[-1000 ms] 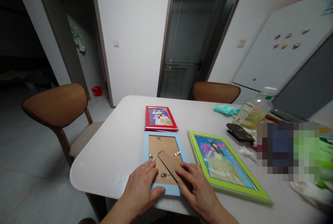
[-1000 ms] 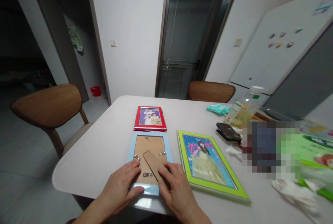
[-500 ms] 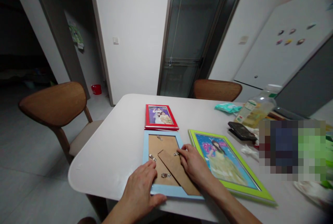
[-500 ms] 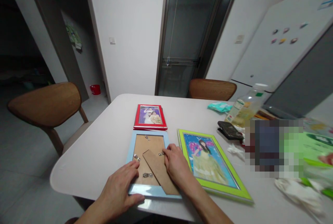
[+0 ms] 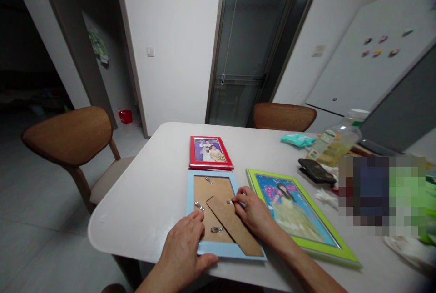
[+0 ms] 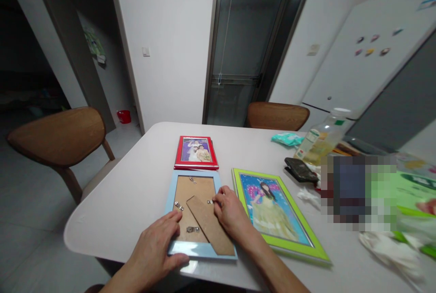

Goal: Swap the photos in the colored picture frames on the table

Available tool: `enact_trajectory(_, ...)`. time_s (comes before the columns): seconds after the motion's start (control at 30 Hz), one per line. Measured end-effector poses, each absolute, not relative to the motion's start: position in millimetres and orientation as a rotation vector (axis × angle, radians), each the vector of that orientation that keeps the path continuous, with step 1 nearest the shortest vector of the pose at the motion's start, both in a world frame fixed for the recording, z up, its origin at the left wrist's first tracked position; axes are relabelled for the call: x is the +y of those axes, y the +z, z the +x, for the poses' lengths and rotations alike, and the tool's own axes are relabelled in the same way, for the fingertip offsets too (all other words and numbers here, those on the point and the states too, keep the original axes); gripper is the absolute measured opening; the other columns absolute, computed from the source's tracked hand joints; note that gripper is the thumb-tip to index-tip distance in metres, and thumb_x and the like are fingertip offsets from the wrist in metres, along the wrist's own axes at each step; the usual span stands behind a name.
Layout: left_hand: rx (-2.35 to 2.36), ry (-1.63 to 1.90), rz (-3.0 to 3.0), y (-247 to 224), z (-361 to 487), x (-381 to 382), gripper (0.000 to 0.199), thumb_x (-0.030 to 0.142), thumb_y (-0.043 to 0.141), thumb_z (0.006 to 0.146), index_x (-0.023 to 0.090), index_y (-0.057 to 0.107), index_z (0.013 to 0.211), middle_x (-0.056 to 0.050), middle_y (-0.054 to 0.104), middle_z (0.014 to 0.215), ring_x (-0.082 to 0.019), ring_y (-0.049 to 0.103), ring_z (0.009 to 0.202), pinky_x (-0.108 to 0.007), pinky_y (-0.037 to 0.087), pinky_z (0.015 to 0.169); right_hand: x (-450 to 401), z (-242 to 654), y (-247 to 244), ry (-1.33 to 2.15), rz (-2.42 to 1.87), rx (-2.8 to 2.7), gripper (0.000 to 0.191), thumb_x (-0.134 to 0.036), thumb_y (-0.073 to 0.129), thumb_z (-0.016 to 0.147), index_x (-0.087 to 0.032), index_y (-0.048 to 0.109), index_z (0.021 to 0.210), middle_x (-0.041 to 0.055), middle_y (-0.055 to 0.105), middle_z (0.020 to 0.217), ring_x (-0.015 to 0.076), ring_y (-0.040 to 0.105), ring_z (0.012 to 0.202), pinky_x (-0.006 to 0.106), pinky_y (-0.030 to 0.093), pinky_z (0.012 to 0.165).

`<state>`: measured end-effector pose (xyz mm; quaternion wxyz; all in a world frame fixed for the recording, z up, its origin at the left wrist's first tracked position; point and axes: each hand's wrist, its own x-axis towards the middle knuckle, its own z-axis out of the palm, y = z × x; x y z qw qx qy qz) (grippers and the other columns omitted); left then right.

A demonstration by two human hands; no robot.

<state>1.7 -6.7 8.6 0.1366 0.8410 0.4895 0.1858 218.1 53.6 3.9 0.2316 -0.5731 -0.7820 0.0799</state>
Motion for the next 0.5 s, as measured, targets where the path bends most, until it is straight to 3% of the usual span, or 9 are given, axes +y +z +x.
enact_trajectory(0.2,1.395,0.555,2.42,8,-1,-11,0.038,0.034,0.069,0.056,0.018,0.053,0.087,-0.008,0.049,0.121,-0.023,0.04,0.114,-0.036,0.034,0.094,47,218,6,0.199,-1.569,-2.16,0.024,-0.017,0.038,0.076,-0.015,0.062,0.073,0.0065,0.049,0.085,0.0146,0.049,0.078,0.026,0.041,0.073)
enact_trajectory(0.4,1.411,0.581,2.412,8,-1,-14,0.035,0.032,0.068,0.058,0.019,0.053,0.086,-0.008,0.049,0.121,-0.023,0.041,0.113,-0.036,0.035,0.094,23,205,10,0.039,-1.516,-2.187,0.027,-0.02,0.041,0.076,-0.018,0.06,0.095,0.0103,0.05,0.101,0.021,0.045,0.095,0.036,0.036,0.082)
enact_trajectory(0.5,1.414,0.578,2.405,8,-1,-14,0.032,0.032,0.068,0.058,0.019,0.054,0.085,-0.008,0.049,0.121,-0.023,0.041,0.113,-0.037,0.035,0.093,8,189,13,0.142,-1.382,-2.302,0.023,-0.02,0.042,0.077,-0.023,0.062,0.088,0.0069,0.053,0.098,0.0192,0.046,0.092,0.034,0.037,0.078)
